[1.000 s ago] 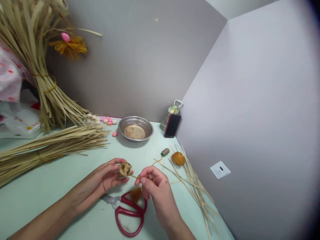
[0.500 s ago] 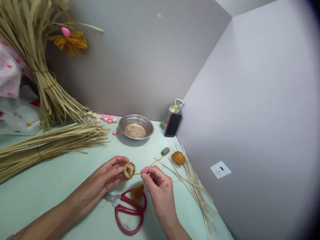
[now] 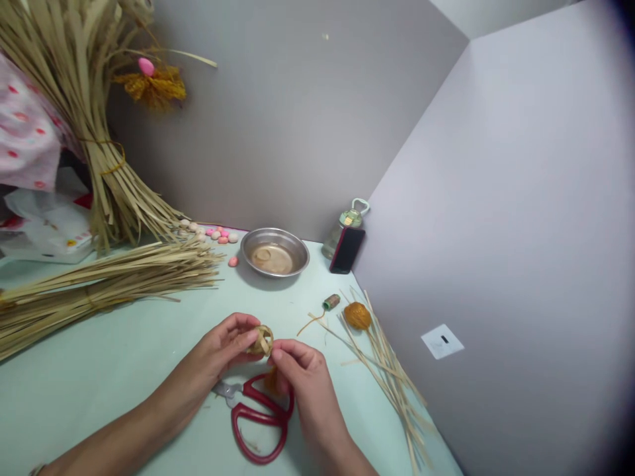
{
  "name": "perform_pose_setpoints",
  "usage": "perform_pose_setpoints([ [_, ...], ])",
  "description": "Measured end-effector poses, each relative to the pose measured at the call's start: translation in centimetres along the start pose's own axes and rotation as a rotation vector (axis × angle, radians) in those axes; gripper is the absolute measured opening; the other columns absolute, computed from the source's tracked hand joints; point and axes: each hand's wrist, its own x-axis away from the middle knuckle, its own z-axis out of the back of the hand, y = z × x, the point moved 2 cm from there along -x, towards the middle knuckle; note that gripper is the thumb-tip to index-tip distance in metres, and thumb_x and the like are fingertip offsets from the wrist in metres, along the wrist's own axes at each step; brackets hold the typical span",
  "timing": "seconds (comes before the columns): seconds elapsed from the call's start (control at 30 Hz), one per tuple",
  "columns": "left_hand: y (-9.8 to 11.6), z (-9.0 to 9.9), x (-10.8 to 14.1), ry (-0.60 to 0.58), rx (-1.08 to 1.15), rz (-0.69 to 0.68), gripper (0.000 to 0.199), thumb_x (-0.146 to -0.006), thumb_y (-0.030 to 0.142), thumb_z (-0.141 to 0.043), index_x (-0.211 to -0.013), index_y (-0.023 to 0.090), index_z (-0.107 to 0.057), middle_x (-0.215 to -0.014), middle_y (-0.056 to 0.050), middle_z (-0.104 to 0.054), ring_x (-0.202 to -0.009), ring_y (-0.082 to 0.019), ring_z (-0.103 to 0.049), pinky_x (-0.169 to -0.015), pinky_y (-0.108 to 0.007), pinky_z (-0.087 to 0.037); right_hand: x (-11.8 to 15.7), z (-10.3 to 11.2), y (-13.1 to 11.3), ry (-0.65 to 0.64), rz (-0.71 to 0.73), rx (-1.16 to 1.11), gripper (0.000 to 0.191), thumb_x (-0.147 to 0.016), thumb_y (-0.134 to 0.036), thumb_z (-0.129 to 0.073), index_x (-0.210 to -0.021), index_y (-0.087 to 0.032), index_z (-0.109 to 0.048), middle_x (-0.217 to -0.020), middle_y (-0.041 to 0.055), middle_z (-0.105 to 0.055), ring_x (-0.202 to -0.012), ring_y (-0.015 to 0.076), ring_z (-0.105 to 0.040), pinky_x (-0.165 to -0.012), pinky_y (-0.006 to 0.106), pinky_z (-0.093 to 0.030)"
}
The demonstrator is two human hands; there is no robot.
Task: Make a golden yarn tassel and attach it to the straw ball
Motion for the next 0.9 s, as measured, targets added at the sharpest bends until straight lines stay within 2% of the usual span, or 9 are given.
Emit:
perform_pose_setpoints([
  [0.07,-0.1,0.0,-0.1,0.024,-0.013,-0.008,0.025,-0.086,0.046,-0.066,-0.097,0.024,-0.060,-0.090,0.000,-0.068,-0.090,-0.022,-0.065,-0.080,-0.031,-0.048,0.0,-0.1,0.4,-0.041,-0.047,-0.095,0.029,-0.068,-0.037,-0.082,-0.082,-0.014,-0.072,-0.045,-0.0066,-0.044,-0.045,0.0067,-0.033,-0.049,0.022,-0.026],
  [0.17,-0.3,0.1,-0.2,0.057,-0.058,-0.021,0.026,-0.085,0.048,-0.066,-0.093,0.024,-0.059,-0.086,0.001,-0.068,-0.086,-0.021,-0.064,-0.076,-0.030,-0.047,0.1,-0.4,0.7,-0.019,-0.060,-0.160,0.034,-0.062,-0.032,-0.087,-0.086,-0.013,-0.073,-0.049,-0.0064,-0.047,-0.046,0.0058,-0.033,-0.050,0.021,-0.029],
  [0.3,-0.4,0.1,-0.4,0.059,-0.123,-0.045,0.027,-0.084,0.049,-0.065,-0.087,0.024,-0.058,-0.082,0.002,-0.067,-0.083,-0.020,-0.063,-0.076,-0.029,-0.045,0.2,-0.6,0.6,0.014,-0.069,-0.189,0.029,-0.063,-0.032,-0.086,-0.080,-0.014,-0.072,-0.050,-0.0062,-0.047,-0.045,0.0059,-0.033,-0.051,0.023,-0.037],
  [0.4,-0.5,0.2,-0.5,0.051,-0.139,-0.063,0.026,-0.085,0.048,-0.066,-0.087,0.024,-0.057,-0.084,0.002,-0.068,-0.086,-0.021,-0.063,-0.077,-0.029,-0.045,0.1,-0.5,0.6,0.033,-0.054,-0.190,0.028,-0.063,-0.031,-0.085,-0.082,-0.013,-0.073,-0.049,-0.0056,-0.048,-0.046,0.0063,-0.035,-0.049,0.021,-0.035],
  [0.53,-0.7,0.4,-0.6,0.040,-0.113,-0.075,0.024,-0.087,0.047,-0.064,-0.089,0.024,-0.058,-0.085,0.002,-0.067,-0.088,-0.020,-0.063,-0.080,-0.028,-0.046,-0.4,0.1,0.6,0.043,-0.018,-0.149,0.030,-0.068,-0.034,-0.081,-0.086,-0.012,-0.075,-0.047,-0.0039,-0.051,-0.046,0.0073,-0.041,-0.049,0.020,-0.033],
  [0.7,-0.6,0.4,-0.5,0.029,-0.130,-0.082,0.023,-0.087,0.046,-0.064,-0.090,0.024,-0.058,-0.085,0.002,-0.067,-0.089,-0.021,-0.063,-0.080,-0.029,-0.047,-0.6,0.4,0.4,0.035,0.017,-0.017,0.030,-0.068,-0.037,-0.082,-0.080,-0.012,-0.073,-0.055,-0.0009,-0.058,-0.045,0.0075,-0.044,-0.049,0.021,-0.034],
  [0.9,0.0,0.4,-0.3,0.014,-0.162,-0.103,0.023,-0.088,0.047,-0.063,-0.091,0.025,-0.056,-0.085,0.003,-0.065,-0.086,-0.018,-0.062,-0.076,-0.026,-0.045,-0.3,0.4,-0.1,0.065,0.052,0.058,0.027,-0.070,-0.037,-0.081,-0.076,-0.013,-0.072,-0.059,-0.0011,-0.058,-0.048,0.0068,-0.040,-0.049,0.021,-0.033],
])
